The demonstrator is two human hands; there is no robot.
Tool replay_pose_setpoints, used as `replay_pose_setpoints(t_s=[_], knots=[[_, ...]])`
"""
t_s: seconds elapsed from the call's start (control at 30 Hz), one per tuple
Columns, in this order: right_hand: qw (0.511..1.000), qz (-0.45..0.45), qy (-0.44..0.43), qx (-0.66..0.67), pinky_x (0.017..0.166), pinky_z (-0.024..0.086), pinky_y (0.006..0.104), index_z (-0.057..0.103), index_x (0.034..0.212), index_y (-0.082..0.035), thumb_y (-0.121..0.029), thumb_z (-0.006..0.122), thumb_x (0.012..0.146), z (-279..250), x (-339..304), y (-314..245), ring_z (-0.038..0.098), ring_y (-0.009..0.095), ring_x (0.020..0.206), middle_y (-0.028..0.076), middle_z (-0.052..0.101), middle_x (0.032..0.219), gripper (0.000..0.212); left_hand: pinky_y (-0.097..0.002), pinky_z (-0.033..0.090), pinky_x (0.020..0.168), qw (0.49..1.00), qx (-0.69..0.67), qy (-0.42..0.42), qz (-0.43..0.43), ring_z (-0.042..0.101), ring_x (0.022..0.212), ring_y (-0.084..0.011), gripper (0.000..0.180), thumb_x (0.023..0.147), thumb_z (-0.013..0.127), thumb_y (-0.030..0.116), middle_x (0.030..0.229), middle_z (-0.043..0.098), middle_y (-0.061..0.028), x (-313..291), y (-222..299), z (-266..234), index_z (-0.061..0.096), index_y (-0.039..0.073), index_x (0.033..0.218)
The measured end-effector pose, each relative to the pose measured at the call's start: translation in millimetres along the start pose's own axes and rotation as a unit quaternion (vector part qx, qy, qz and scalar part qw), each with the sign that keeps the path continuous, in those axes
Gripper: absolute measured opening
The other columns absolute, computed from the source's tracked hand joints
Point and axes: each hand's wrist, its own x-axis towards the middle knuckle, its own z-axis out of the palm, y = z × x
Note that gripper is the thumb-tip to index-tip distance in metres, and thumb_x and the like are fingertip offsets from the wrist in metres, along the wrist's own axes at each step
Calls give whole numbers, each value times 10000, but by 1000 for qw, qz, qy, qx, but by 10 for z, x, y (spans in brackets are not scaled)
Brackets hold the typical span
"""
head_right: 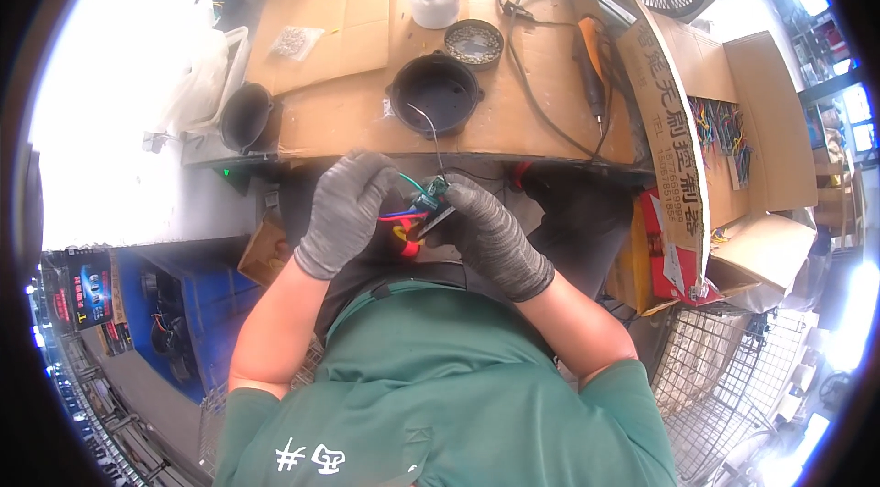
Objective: The person applies paste to a circuit board using a spatula, inserts the board into a black plastic housing, and fastens it with an electric screwdriver.
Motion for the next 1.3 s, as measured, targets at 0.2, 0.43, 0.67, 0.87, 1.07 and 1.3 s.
replay_pose_setpoints(t_s=[0.2,0.43,0.67,0.87,1.07,1.3], knots=[[996,24,28,81,813,603,427,627,1220,-83,-447,607,996,-99,83,-40,691,276,1056,131,698,1174,428,-428,509,919,981,148,114,46,628,1076,-316,251,917,674,81,1159,643,-168,-41,82,-85,664,49,1166],[978,40,74,188,762,587,396,597,1224,-71,-494,556,1015,101,124,-79,679,249,984,116,677,1134,474,-496,356,1166,949,144,27,280,532,1302,-320,443,839,745,259,1335,580,-28,-338,335,36,647,260,1271],[985,169,18,-42,659,516,269,665,1155,-55,-517,592,966,81,93,-282,649,137,761,70,692,881,505,-544,301,1183,932,297,-22,208,409,1431,-367,627,851,723,260,1533,463,-69,-207,14,-74,554,312,1453],[960,148,6,-236,696,535,259,674,1138,-63,-480,604,966,134,174,-349,664,128,795,64,689,910,456,-488,466,1038,966,-39,-257,0,575,1260,-404,677,788,783,101,1310,634,-165,37,105,-425,552,83,1424],[935,115,5,-335,694,549,279,603,1200,-51,-514,582,985,332,374,-608,680,164,798,86,665,968,511,-479,389,1126,974,-13,-225,-29,543,1293,-358,902,722,903,227,1346,596,-214,76,185,-650,463,13,1480],[918,122,-42,-374,681,584,286,551,1287,-59,-648,576,955,483,736,-862,724,192,858,113,672,1052,677,-344,564,866,967,-182,-86,-154,708,990,-244,575,848,847,157,1103,718,-153,37,-155,-323,563,60,1338]])
